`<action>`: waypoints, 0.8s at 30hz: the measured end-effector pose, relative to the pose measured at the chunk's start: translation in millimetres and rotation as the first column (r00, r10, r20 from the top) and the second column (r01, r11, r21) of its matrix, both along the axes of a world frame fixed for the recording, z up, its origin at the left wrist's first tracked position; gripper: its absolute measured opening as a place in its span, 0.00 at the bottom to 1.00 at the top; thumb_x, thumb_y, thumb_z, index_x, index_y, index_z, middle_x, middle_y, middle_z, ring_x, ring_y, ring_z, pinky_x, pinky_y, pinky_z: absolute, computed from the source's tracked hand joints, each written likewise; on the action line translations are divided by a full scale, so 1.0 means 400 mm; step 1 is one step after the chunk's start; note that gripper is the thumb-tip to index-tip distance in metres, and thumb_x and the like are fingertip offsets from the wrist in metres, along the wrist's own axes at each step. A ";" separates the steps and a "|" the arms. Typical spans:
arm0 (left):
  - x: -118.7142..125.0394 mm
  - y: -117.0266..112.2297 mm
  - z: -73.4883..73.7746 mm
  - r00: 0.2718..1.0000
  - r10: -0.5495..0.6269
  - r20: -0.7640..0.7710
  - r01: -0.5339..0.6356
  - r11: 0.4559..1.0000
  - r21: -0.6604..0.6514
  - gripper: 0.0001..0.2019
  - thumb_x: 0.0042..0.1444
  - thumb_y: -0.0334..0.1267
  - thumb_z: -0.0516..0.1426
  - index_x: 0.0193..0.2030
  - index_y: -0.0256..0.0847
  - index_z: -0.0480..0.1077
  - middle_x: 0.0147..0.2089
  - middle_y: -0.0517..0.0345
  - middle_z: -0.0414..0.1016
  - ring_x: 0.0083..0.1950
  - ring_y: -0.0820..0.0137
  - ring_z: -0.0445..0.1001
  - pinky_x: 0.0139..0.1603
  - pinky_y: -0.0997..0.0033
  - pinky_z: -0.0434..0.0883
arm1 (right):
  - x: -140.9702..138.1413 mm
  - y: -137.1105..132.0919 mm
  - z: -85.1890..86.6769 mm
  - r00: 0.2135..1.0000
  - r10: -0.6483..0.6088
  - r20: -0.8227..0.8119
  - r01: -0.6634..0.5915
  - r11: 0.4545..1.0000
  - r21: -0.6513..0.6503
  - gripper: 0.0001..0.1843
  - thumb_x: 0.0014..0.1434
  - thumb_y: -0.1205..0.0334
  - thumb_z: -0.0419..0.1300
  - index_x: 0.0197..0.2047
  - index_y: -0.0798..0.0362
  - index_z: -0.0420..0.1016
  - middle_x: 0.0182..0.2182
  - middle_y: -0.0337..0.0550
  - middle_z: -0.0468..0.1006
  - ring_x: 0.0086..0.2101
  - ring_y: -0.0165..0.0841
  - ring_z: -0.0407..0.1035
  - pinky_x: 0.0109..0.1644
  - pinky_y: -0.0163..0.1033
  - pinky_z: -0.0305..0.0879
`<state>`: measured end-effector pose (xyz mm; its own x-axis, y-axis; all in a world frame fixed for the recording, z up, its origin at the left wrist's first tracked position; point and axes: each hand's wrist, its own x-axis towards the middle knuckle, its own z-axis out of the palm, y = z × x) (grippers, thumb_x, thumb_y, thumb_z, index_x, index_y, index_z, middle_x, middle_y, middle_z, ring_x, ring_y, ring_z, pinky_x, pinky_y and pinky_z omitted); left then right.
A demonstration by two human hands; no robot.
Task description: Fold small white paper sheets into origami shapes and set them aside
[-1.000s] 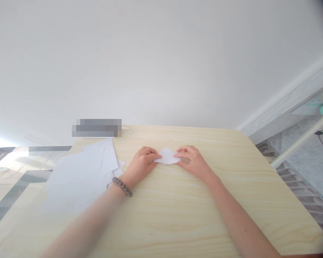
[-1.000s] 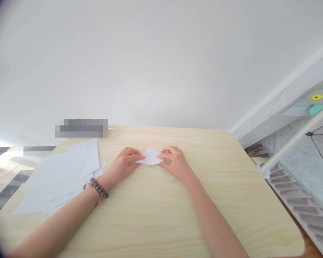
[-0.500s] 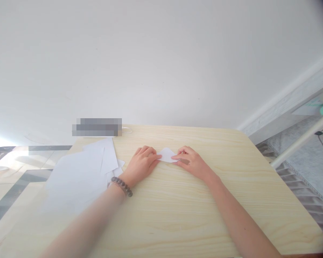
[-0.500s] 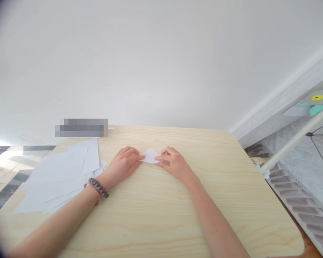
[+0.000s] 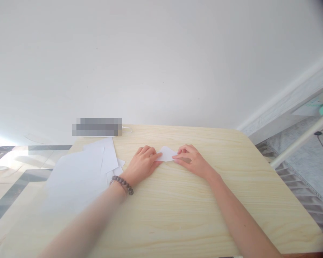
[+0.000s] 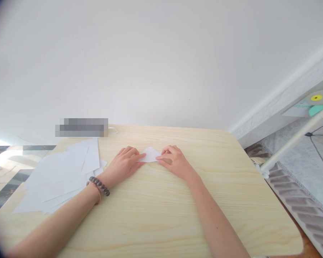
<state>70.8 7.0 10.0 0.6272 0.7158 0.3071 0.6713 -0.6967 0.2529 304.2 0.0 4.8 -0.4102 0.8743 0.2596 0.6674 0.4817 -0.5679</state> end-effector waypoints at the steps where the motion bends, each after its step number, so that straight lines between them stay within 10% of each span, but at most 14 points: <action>1: 0.000 -0.001 0.001 1.000 -0.013 0.004 0.013 1.000 -0.015 0.14 0.59 0.39 0.48 0.49 0.43 0.67 0.38 0.52 0.67 0.42 0.65 0.63 0.44 0.62 0.62 | -0.001 0.001 -0.001 1.000 -0.005 -0.014 0.005 1.000 -0.007 0.08 0.55 0.58 0.56 0.35 0.44 0.76 0.36 0.42 0.69 0.40 0.34 0.62 0.47 0.42 0.60; 24: 0.014 0.019 -0.023 0.964 0.214 0.155 -0.184 0.965 -0.187 0.10 0.57 0.41 0.50 0.35 0.42 0.70 0.34 0.58 0.72 0.42 0.66 0.63 0.45 0.63 0.60 | -0.019 0.008 -0.005 0.996 -0.094 0.006 0.094 0.992 -0.087 0.15 0.60 0.60 0.48 0.45 0.49 0.73 0.27 0.40 0.68 0.30 0.30 0.62 0.36 0.36 0.59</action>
<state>76.5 14.5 0.9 0.4150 0.8715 0.2611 0.7277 -0.4902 0.4797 296.6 3.4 2.8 -0.3257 0.9281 0.1803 0.7086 0.3659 -0.6033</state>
